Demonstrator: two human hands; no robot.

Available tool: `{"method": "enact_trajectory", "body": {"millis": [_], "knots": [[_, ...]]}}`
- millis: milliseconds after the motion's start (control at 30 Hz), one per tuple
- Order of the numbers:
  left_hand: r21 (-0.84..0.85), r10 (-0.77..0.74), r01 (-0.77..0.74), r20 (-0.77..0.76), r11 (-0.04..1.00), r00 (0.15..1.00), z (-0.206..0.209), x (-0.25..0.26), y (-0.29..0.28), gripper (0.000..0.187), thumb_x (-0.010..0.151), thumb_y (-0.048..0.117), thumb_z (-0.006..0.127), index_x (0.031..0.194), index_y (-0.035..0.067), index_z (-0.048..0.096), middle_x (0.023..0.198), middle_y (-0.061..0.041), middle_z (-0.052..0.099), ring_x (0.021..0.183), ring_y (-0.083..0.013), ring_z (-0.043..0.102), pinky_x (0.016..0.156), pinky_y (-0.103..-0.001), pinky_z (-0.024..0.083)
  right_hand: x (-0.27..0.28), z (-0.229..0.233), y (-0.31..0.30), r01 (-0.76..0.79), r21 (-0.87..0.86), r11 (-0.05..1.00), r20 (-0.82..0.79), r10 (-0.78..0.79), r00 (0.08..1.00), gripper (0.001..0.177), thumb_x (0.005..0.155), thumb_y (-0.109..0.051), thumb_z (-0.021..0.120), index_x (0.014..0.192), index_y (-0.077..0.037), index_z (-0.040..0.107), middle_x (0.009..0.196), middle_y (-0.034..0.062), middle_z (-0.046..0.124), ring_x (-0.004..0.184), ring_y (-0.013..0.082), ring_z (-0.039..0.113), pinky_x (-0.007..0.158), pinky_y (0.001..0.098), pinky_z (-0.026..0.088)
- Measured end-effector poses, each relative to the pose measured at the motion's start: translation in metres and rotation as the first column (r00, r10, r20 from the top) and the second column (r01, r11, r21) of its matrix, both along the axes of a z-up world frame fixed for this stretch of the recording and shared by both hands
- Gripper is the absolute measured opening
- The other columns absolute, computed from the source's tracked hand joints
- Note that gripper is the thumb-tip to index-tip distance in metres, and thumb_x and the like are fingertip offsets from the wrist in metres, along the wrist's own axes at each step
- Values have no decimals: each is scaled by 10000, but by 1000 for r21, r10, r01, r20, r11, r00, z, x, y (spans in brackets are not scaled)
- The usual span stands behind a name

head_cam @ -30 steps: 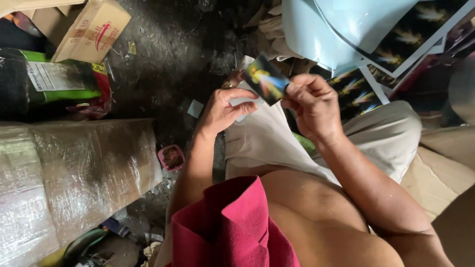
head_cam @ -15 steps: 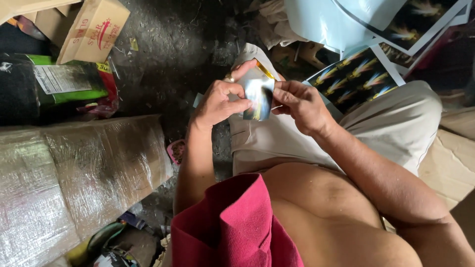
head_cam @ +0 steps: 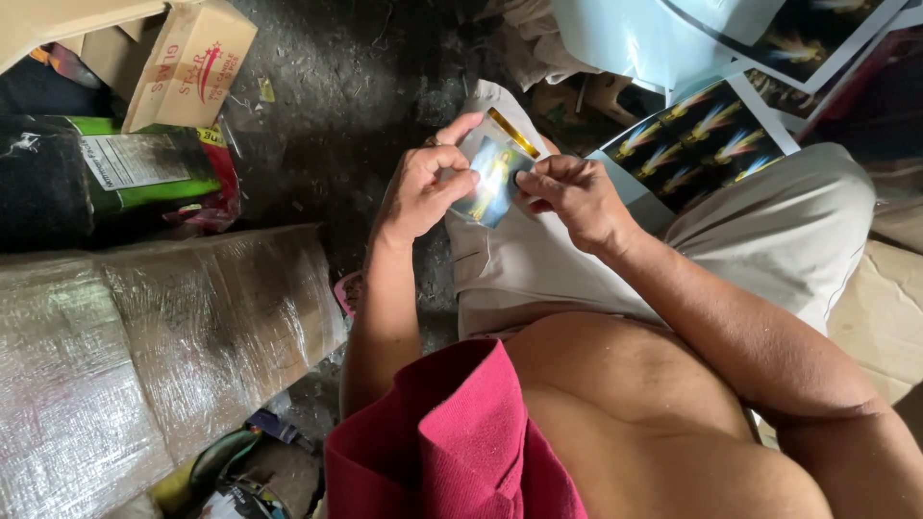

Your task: The person is applying decorative labels to white cylindrical candles and then placing the finished products on a table.

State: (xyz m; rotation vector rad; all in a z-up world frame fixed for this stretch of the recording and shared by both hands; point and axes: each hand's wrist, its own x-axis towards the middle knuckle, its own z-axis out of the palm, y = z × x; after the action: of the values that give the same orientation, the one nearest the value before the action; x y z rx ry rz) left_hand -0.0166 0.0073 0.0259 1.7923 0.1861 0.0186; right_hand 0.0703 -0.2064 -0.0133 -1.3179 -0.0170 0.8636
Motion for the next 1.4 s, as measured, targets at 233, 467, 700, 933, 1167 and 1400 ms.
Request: {"method": "enact_trajectory", "body": {"millis": [233,467,700,933,1167,1400], "knots": [[6,60,-61,59,998,996,6,4,-7,97,897,29,729,836,-45,715,1426,-181,619,1308,-352,601,1073,-439,501,-4,-22,0,20,48,999,-39,-18,999,69,894,-42,802,930,13,782,803,153,753,730,165,747,672,293,663],[-19,95,-94,68,995,993,0,2,-7,129,943,66,747,869,-37,724,1415,-164,628,1307,-347,599,1062,-443,513,-5,-23,3,43,53,998,-45,-40,998,75,900,-54,810,921,11,780,809,157,755,737,166,752,663,282,665],[-6,93,-93,63,996,994,-1,2,-8,144,966,87,734,881,-29,726,1426,-154,621,1319,-360,590,1084,-439,499,-5,-22,3,43,49,998,-38,-41,998,84,897,-60,823,906,10,778,818,165,757,738,176,756,660,282,665],[-9,105,-105,55,994,993,-1,3,-9,159,974,96,727,884,-34,726,1413,-161,627,1318,-379,582,1094,-454,491,-4,-14,4,52,42,998,-53,-49,997,90,896,-70,826,883,3,774,809,156,757,739,164,755,658,269,665],[18,111,-113,59,993,992,-2,4,-9,154,971,86,724,876,-34,722,1393,-165,640,1298,-377,599,1079,-451,501,-5,-15,7,56,31,998,-35,-55,998,104,897,-81,833,879,2,772,782,145,747,699,142,734,641,256,654],[29,132,-133,49,991,990,-2,3,-9,147,965,90,723,879,-30,726,1382,-153,652,1289,-362,612,1069,-440,509,-5,-13,8,56,27,998,-45,-55,997,112,889,-85,840,874,2,772,778,146,750,679,138,733,634,255,653]]}}
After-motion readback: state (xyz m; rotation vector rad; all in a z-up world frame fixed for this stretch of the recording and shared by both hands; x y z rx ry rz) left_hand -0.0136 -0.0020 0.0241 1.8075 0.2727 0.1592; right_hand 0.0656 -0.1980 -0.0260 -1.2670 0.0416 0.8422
